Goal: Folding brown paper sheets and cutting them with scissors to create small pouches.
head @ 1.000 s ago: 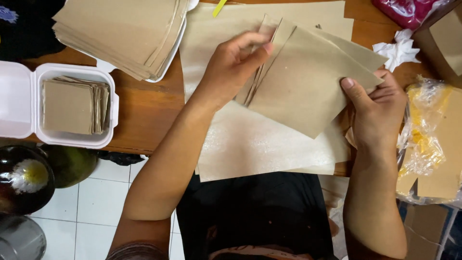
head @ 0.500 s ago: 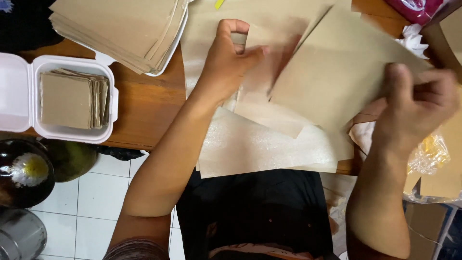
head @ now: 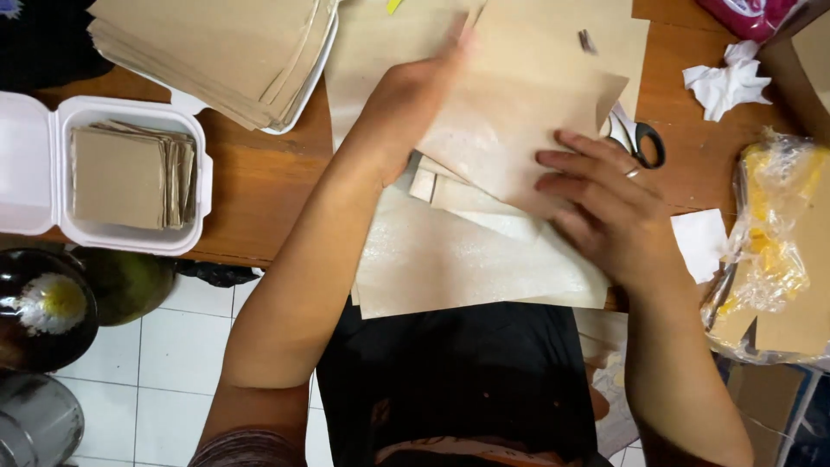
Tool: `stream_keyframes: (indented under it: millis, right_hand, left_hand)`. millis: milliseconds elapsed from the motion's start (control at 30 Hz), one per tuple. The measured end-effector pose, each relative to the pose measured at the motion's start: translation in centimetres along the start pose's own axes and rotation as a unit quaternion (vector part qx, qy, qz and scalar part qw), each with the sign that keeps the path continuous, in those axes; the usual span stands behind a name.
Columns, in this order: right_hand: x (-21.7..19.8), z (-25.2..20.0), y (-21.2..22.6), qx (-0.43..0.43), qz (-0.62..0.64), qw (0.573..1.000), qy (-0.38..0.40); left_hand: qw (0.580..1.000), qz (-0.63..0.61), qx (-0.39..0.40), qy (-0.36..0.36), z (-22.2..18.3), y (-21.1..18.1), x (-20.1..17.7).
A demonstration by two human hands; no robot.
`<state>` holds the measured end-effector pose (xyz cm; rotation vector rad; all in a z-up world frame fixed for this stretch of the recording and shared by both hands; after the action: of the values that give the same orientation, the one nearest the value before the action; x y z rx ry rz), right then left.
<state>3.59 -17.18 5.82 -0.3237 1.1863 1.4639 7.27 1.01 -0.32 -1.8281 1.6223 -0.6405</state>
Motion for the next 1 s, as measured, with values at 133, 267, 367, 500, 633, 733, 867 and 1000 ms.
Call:
stream_keyframes:
  millis: [133,267,367,500,633,733,867,1000]
  right_hand:
    - [-0.3,-1.5,-0.8,0.065,0.010,0.998,-0.025]
    - [-1.7,-4.9,-5.1,0.255,0.187,0.912,-0.260]
    - [-1.4,-5.1,-6.0,0.298,0.237,0.873,-0.305]
    - [-1.8,-4.8,-5.6,0.266,0.211,0.882,-0.328]
    - [-2.6,-3.9,-4.5,0.217,0.166,0.899,-0.341]
    - [-4.1,-1.7,-2.4,0.105,0.117,0.920,-0.358]
    - [-2.4,-0.2,-2.6,0.087,0.197,0.933,-0.288]
    - [-0.6,-0.4,-3.8,0.182,0.229,0.920,-0.261]
  left_hand:
    - [0.966,-0.026,0.245,0.075,1.3,-0.2,0.7]
    - [0.902,-0.107,0.373,0.188,-1.6,-1.9,1.8]
    - [0.880,-0.138,0.402,0.214,-2.5,-1.8,1.9]
    - [0.886,-0.140,0.399,0.188,-2.0,-1.2,1.5]
    - [0.888,-0.092,0.408,0.193,-3.4,-1.9,1.7]
    - [0.842,-0.032,0.524,0.124,-5.1,-3.3,1.3]
    - [0.846,-0.065,0.511,0.139,-5.9,-4.0,1.0]
    - [0.833,-0.065,0.523,0.168,-5.8,-3.9,1.5]
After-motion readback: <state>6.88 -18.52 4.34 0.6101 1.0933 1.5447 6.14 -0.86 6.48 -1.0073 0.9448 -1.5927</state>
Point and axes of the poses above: each hand's wrist, its own z-axis towards the middle knuckle, its own x-axis out of the palm, y = z × x, the point moved 9 cm from there along z, towards the middle knuckle, and after that the axes turned 6 degrees about -x, right-handed, at the moved point
